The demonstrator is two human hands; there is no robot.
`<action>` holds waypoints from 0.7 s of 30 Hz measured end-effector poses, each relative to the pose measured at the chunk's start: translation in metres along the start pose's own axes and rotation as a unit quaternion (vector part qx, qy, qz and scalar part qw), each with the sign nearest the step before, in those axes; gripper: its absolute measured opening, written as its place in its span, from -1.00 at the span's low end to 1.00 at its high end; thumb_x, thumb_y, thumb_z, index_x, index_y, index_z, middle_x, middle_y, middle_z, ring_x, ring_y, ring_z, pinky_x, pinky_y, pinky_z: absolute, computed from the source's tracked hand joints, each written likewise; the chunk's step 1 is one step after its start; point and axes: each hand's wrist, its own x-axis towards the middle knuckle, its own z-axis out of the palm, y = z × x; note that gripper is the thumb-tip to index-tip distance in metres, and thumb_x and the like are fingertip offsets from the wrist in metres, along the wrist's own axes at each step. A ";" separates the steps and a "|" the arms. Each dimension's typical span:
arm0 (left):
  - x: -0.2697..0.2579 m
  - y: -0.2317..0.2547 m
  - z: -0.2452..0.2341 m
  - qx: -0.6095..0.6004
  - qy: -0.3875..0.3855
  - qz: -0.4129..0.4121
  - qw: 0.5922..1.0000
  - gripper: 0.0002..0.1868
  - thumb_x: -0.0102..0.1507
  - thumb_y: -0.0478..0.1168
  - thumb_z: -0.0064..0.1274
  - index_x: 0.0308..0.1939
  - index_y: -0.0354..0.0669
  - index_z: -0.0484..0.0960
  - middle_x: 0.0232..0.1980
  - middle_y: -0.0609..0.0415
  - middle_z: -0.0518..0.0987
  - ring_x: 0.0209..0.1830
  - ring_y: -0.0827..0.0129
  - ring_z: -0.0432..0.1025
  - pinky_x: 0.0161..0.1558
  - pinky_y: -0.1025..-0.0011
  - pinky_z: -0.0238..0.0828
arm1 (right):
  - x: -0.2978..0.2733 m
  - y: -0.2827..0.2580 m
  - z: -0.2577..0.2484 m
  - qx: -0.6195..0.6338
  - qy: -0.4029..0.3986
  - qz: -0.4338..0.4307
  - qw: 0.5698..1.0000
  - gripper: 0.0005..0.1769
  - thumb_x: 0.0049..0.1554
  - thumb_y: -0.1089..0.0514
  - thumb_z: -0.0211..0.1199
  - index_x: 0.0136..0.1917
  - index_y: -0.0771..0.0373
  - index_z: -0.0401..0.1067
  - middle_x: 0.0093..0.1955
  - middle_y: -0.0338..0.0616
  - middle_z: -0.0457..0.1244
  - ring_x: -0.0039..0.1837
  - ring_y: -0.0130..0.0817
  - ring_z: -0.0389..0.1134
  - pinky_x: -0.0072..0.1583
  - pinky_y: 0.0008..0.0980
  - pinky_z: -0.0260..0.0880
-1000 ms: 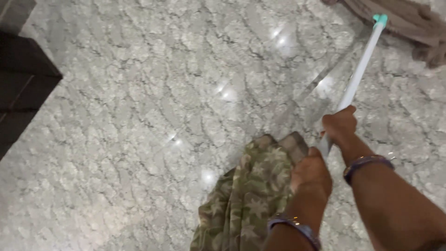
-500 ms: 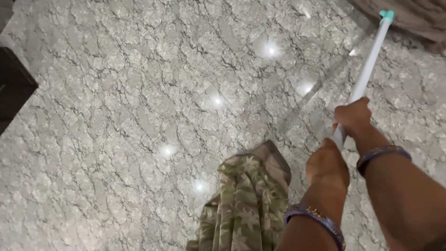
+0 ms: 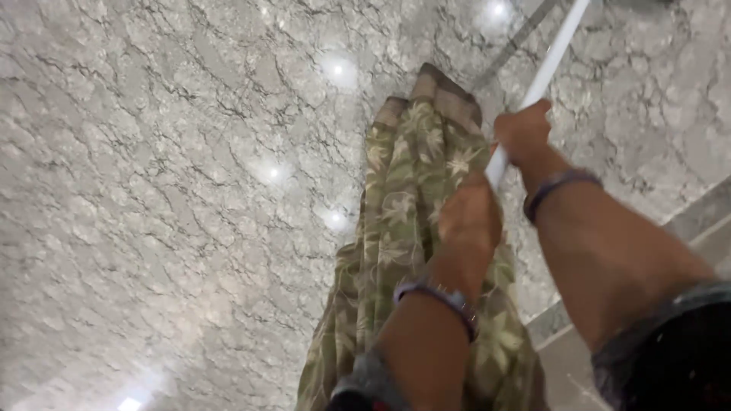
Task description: The recorder is mopping a marble-tiled floor using a cloth attached to a long pole.
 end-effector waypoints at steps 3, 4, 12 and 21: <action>-0.042 -0.025 0.020 0.043 -0.067 -0.039 0.996 -0.56 0.26 -0.35 0.03 0.22 -0.18 0.35 0.05 -0.28 0.62 0.11 -0.12 0.54 0.11 0.05 0.50 | -0.098 -0.031 -0.028 0.012 0.008 -0.002 1.000 -0.29 0.10 0.16 0.25 0.37 0.49 0.00 0.10 0.43 0.31 -0.01 0.16 0.48 -0.06 -0.08 0.58; -0.046 -0.031 0.032 0.047 -0.077 -0.034 0.995 -0.56 0.26 -0.35 0.03 0.22 -0.18 0.35 0.05 -0.28 0.62 0.11 -0.12 0.54 0.11 0.05 0.50 | -0.096 -0.016 -0.020 0.011 0.013 0.009 1.000 -0.29 0.10 0.16 0.25 0.37 0.49 0.00 0.10 0.43 0.31 -0.01 0.16 0.48 -0.06 -0.08 0.58; 0.006 0.023 0.074 0.047 -0.023 -0.007 0.999 -0.65 0.25 -0.38 0.02 0.12 -0.16 0.41 0.02 -0.27 0.64 0.10 -0.15 0.53 0.11 0.02 0.48 | -0.044 -0.043 -0.079 0.088 0.000 0.065 0.994 -0.32 0.05 0.26 0.28 0.34 0.38 0.03 0.07 0.31 0.32 -0.22 0.09 0.51 -0.29 -0.09 0.58; 0.109 0.203 0.157 -0.039 0.022 0.058 0.997 -0.74 0.32 -0.28 -0.03 0.08 -0.21 0.45 -0.02 -0.29 0.67 0.04 -0.12 0.57 0.07 0.01 0.50 | 0.171 -0.006 -0.192 0.074 0.066 -0.017 0.995 -0.38 0.12 0.23 0.29 0.34 0.38 0.07 0.22 0.27 0.27 -0.13 0.08 0.51 -0.32 -0.17 0.62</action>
